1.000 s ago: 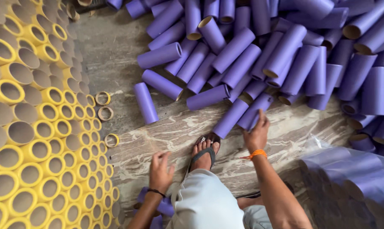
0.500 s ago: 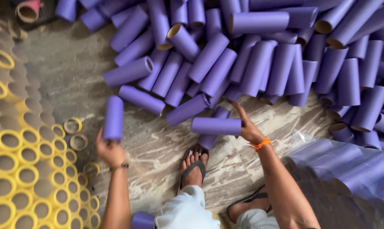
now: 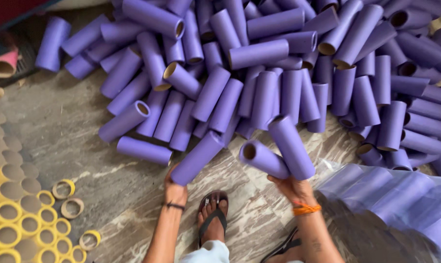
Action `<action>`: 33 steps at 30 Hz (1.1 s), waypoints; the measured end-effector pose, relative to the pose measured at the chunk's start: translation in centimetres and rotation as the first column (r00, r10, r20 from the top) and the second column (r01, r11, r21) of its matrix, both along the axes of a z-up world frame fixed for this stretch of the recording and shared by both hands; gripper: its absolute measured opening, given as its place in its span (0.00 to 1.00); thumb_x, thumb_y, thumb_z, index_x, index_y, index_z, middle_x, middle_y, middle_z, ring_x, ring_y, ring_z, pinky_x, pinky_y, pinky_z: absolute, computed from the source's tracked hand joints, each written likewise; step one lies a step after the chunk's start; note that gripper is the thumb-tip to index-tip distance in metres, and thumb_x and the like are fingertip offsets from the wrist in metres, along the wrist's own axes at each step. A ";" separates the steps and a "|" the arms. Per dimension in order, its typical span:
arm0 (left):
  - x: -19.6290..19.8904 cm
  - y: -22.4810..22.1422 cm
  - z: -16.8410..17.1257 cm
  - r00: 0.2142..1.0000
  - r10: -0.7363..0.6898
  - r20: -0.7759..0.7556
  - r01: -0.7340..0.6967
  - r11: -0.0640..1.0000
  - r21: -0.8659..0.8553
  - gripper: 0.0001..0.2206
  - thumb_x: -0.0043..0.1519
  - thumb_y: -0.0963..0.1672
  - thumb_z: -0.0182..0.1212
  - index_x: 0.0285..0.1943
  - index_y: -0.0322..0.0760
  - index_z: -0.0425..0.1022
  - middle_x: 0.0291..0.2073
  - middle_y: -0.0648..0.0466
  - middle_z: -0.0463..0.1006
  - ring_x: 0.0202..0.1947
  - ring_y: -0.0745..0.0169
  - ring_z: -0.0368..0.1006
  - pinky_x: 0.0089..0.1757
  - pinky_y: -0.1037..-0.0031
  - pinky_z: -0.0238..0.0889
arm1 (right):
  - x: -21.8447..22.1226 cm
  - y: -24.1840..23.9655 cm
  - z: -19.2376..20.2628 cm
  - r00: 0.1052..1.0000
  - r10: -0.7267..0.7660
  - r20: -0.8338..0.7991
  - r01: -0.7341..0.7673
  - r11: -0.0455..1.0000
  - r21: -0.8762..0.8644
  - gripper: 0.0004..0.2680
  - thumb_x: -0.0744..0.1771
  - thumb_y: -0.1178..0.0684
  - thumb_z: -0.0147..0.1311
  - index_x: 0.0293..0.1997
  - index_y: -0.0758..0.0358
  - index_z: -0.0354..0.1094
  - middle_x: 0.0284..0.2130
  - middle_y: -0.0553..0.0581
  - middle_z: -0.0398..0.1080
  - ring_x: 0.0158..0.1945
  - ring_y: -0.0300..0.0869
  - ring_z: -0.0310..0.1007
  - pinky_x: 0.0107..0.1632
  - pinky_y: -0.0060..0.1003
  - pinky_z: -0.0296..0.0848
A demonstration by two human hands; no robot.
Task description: The person places purple cylindrical tubes into a large plastic bag by hand, stacking them neatly in rows. The person continues picking up several tubes at a time and arranging them inside the bag until a large stack is formed.
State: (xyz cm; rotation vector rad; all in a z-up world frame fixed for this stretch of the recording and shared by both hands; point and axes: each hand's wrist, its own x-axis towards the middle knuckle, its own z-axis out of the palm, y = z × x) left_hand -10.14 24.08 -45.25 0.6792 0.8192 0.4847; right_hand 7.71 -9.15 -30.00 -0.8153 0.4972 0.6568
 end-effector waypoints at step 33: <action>17.4 -4.3 3.2 0.954 0.060 0.294 0.051 0.933 -0.357 0.15 0.62 0.37 0.53 0.57 0.39 0.74 0.51 0.51 0.79 0.50 0.53 0.75 0.50 0.60 0.70 | 5.9 15.6 -4.1 0.657 -0.235 0.717 0.547 0.803 -0.237 0.19 0.71 0.58 0.54 0.71 0.64 0.54 0.60 0.58 0.64 0.57 0.45 0.67 0.56 0.45 0.70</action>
